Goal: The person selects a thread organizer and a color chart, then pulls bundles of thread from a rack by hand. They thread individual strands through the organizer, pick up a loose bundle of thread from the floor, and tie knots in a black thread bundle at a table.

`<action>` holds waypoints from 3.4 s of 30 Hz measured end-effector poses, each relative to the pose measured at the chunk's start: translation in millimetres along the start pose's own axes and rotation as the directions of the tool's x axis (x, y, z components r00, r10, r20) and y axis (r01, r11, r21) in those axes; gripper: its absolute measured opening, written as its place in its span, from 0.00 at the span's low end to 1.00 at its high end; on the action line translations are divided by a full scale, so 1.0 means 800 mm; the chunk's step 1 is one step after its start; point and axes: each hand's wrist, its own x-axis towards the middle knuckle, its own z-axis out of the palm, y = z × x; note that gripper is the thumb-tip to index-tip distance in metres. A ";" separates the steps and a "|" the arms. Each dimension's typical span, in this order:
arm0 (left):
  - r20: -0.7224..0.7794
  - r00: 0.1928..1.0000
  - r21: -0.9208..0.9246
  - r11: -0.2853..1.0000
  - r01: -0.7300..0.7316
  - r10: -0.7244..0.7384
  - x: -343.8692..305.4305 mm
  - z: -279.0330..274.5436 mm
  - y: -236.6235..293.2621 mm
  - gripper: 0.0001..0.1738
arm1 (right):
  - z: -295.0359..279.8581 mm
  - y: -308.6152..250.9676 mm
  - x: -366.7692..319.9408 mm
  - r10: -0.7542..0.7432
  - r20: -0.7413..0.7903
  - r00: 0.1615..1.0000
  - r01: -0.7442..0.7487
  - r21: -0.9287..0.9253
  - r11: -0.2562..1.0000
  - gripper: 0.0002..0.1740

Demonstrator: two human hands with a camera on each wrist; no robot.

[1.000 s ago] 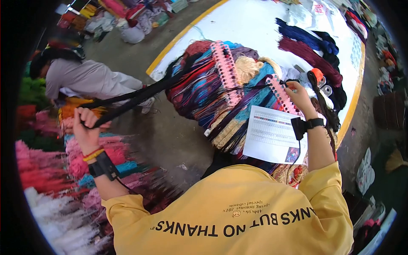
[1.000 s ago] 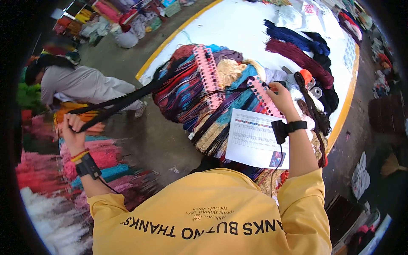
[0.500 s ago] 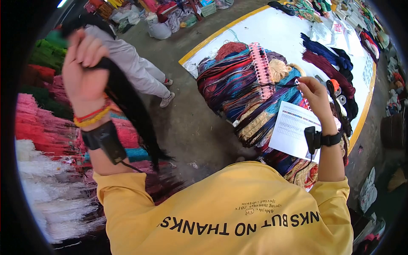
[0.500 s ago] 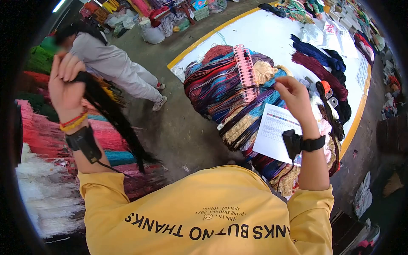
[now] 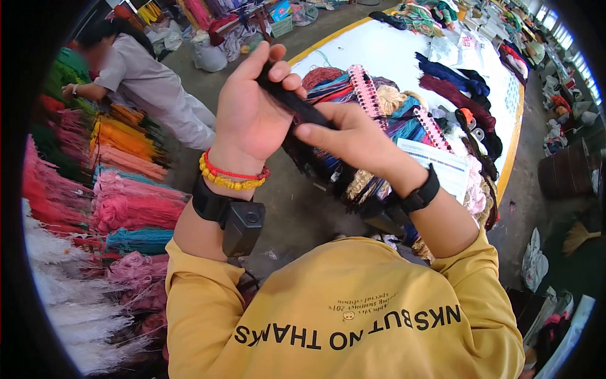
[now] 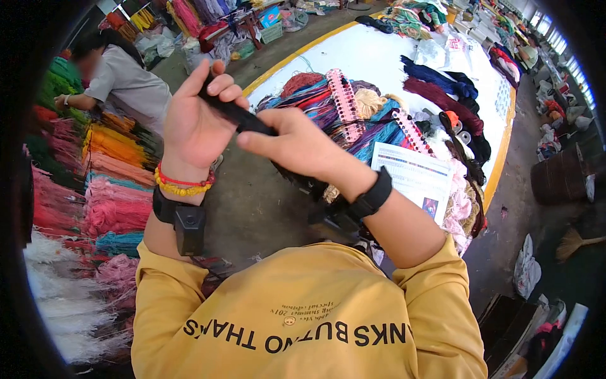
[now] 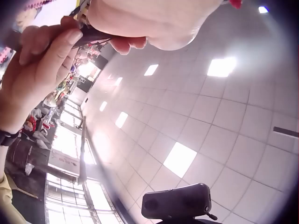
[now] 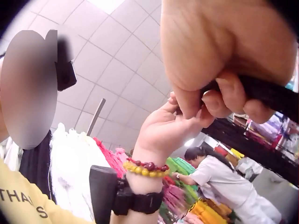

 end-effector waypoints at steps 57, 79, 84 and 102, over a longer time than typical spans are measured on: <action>0.488 0.677 0.525 0.805 0.277 -0.551 -0.093 0.177 -0.333 0.12 | -0.252 -0.013 -0.362 0.067 0.158 0.985 -0.026 -0.244 0.969 0.14; 0.211 0.855 0.847 0.525 0.083 -0.475 -0.112 0.192 -0.333 0.21 | -0.200 0.046 -0.375 -0.135 0.056 0.989 0.101 0.399 0.911 0.11; 0.303 0.932 0.815 0.562 -0.144 -0.200 -0.120 0.205 -0.347 0.18 | -0.198 0.042 -0.385 0.135 0.144 0.980 -0.195 0.594 0.781 0.19; -0.200 0.967 0.898 0.423 0.117 0.157 -0.152 0.147 -0.320 0.15 | -0.212 0.130 -0.403 0.109 -0.041 0.993 -0.115 -0.478 0.871 0.16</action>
